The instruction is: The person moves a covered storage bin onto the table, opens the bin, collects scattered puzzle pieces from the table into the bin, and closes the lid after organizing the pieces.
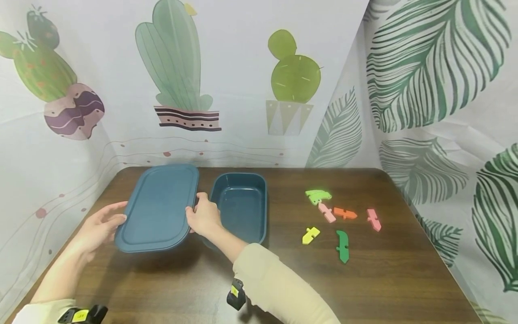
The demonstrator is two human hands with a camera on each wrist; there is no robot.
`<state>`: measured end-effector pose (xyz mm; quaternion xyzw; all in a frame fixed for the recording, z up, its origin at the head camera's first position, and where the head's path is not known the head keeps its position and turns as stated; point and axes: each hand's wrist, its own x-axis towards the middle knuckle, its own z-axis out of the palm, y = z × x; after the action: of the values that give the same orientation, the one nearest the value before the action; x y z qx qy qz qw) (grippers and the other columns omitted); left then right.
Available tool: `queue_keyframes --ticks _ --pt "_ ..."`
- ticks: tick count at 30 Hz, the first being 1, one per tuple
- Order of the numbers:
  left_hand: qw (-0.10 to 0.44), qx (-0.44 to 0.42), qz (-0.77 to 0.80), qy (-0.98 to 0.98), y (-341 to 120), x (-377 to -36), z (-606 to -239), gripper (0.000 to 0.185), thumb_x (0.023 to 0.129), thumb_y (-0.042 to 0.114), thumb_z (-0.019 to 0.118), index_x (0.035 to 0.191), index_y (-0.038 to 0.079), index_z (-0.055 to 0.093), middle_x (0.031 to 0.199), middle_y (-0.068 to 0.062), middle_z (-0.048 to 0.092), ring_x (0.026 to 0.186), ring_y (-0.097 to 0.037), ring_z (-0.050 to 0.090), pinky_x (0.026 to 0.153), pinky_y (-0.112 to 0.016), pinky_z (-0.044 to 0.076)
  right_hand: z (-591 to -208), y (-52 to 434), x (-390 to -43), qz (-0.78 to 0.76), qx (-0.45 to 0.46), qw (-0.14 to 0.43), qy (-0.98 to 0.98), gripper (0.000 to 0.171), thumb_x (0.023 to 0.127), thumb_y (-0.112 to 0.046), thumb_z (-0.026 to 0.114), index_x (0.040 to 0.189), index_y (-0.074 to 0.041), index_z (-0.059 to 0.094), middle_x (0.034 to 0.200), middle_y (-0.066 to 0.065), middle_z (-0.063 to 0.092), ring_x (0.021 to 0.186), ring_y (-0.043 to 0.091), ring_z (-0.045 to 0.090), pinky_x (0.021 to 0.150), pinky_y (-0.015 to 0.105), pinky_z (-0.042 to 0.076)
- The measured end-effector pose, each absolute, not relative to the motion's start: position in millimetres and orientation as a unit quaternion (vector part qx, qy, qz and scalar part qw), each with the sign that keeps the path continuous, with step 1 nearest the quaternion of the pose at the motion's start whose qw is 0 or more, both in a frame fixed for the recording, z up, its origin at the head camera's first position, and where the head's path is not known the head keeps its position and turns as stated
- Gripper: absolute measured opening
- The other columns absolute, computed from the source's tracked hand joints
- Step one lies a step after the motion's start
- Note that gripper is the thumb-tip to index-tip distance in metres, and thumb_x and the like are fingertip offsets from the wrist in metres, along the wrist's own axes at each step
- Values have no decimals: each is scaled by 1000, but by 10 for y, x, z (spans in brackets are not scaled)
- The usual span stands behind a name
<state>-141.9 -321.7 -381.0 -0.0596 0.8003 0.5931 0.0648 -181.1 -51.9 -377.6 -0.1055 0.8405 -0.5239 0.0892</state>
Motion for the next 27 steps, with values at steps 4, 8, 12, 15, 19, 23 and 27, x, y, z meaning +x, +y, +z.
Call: queue_keyframes --ticks 4,8,12,15,19,23,27 --pt "64 -67 597 797 -3284 -1404 -3839 58 95 22 51 143 5 24 94 16 59 82 -3 63 71 -24 55 -3788 -585 -1797 -510 -101 85 850 48 91 -19 56 134 -5 40 81 1 63 46 10 60 48 19 49" --pt "57 -70 600 795 -3348 -1389 -3866 58 94 23 53 143 6 27 93 19 59 80 -3 63 68 -24 55 -3792 -652 -1786 -499 -100 82 857 49 90 -20 58 134 -4 41 81 0 64 49 12 62 51 19 49" --pt "54 -72 593 801 -3413 -1367 -3886 57 94 25 53 142 7 28 91 22 60 77 -3 62 65 -23 54 -3790 -705 -1762 -481 -103 86 866 50 90 -20 59 134 -4 42 83 -1 65 49 11 63 61 18 49" --pt "54 -72 591 802 -3459 -1348 -3903 57 94 25 53 142 7 28 91 22 60 77 -5 63 64 -25 54 -3798 -738 -1745 -469 -104 89 872 50 89 -20 59 133 -3 43 84 -1 65 47 9 61 61 16 47" --pt "58 -68 599 796 -3512 -1334 -3940 58 94 23 52 143 5 26 91 20 60 79 -6 64 66 -28 55 -3815 -787 -1726 -466 -103 86 875 49 89 -18 60 132 -2 44 83 -1 64 46 8 61 53 14 46" --pt "58 -78 591 801 -3552 -1323 -3982 58 94 23 52 143 5 26 90 22 60 69 -4 61 55 -23 52 -3828 -842 -1700 -457 -106 77 880 48 89 -18 59 132 -2 45 83 -1 62 43 4 58 73 24 52" --pt "53 -93 572 813 -3585 -1307 -4023 56 94 23 53 142 6 29 89 23 59 46 -2 42 39 -23 38 -3860 -876 -1668 -434 -123 66 890 47 88 -18 59 131 -2 47 84 -1 59 43 0 55 94 36 43"
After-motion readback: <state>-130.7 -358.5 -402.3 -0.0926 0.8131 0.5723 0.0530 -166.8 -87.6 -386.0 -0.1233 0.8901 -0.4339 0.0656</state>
